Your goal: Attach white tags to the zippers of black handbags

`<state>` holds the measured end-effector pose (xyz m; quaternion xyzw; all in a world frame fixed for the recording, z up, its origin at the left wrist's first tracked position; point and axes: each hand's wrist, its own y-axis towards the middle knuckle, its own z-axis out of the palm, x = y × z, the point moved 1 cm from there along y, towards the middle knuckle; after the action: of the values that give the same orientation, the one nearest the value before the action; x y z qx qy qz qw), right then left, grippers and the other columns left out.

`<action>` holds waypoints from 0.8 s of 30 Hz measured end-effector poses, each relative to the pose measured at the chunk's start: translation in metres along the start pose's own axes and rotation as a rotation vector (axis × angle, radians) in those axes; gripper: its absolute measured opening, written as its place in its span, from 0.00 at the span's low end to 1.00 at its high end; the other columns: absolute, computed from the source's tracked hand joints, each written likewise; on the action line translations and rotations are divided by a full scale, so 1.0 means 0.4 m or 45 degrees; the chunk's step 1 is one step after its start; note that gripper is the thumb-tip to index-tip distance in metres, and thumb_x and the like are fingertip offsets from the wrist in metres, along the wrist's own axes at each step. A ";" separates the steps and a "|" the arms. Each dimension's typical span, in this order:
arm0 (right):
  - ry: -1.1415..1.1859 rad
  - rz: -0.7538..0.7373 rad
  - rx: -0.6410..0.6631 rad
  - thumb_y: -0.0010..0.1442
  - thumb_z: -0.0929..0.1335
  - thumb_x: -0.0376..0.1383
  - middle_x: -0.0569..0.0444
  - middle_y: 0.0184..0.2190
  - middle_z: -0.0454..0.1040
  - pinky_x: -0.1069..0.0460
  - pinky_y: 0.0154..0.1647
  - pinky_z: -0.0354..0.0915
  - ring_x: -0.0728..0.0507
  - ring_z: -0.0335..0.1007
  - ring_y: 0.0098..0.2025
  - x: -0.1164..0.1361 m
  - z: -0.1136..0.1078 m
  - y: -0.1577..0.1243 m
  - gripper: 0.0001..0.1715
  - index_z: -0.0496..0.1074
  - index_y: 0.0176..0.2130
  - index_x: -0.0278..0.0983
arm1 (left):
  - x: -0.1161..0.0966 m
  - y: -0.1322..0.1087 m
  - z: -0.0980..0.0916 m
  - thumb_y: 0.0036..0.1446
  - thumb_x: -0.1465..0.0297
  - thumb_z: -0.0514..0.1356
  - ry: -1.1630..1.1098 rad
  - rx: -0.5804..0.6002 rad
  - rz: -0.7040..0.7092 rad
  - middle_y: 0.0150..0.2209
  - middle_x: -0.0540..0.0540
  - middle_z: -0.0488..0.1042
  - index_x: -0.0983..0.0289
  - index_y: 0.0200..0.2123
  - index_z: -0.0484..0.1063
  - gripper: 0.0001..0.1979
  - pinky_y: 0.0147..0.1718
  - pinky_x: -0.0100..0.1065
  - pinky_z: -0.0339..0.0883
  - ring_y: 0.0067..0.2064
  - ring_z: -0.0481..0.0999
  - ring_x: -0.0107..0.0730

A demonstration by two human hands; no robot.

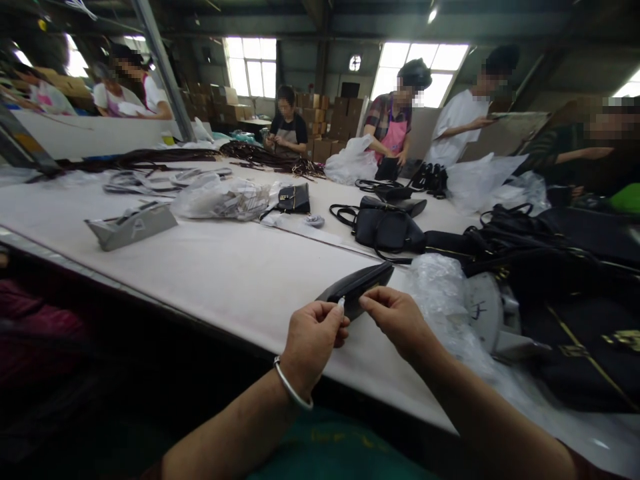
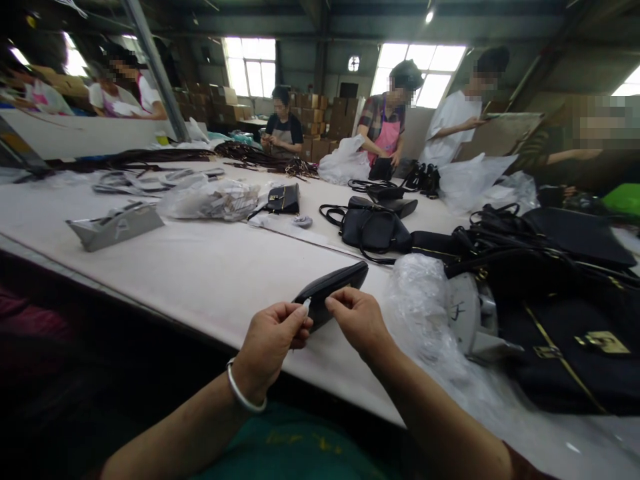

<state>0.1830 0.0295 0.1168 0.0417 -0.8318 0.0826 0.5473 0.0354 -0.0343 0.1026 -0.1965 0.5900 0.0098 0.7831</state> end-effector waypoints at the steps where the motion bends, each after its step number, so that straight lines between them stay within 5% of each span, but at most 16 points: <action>1: 0.007 -0.008 -0.007 0.50 0.70 0.46 0.57 0.19 0.66 0.54 0.21 0.52 0.50 0.55 0.21 0.006 0.000 -0.006 0.16 0.76 0.29 0.35 | 0.002 0.001 0.000 0.51 0.64 0.65 0.003 0.005 0.011 0.25 0.55 0.76 0.68 0.29 0.75 0.11 0.21 0.26 0.66 0.22 0.72 0.23; 10: 0.218 0.138 0.246 0.51 0.71 0.50 0.58 0.14 0.60 0.53 0.17 0.44 0.53 0.48 0.17 0.041 0.051 -0.019 0.22 0.73 0.21 0.34 | 0.005 0.000 -0.003 0.55 0.58 0.64 0.146 0.069 0.150 0.25 0.55 0.76 0.67 0.30 0.74 0.16 0.22 0.28 0.66 0.23 0.73 0.27; 17: 0.499 0.367 0.274 0.44 0.75 0.45 0.62 0.13 0.59 0.54 0.16 0.36 0.56 0.45 0.14 0.037 0.065 -0.004 0.19 0.74 0.26 0.31 | -0.019 -0.022 -0.016 0.63 0.67 0.54 0.944 0.049 0.791 0.36 0.60 0.79 0.63 0.38 0.75 0.11 0.37 0.36 0.70 0.38 0.78 0.38; 24: 0.562 0.424 0.340 0.40 0.76 0.41 0.66 0.10 0.52 0.54 0.16 0.34 0.57 0.41 0.13 0.044 0.064 0.007 0.20 0.63 0.19 0.36 | -0.020 -0.035 -0.032 0.63 0.71 0.51 1.465 -0.027 1.097 0.29 0.55 0.74 0.62 0.32 0.71 0.11 0.32 0.37 0.66 0.32 0.74 0.37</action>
<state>0.1526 0.0282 0.1228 -0.0427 -0.6699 0.2868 0.6834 0.0248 -0.0497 0.1114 0.0722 0.9342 0.2186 0.2726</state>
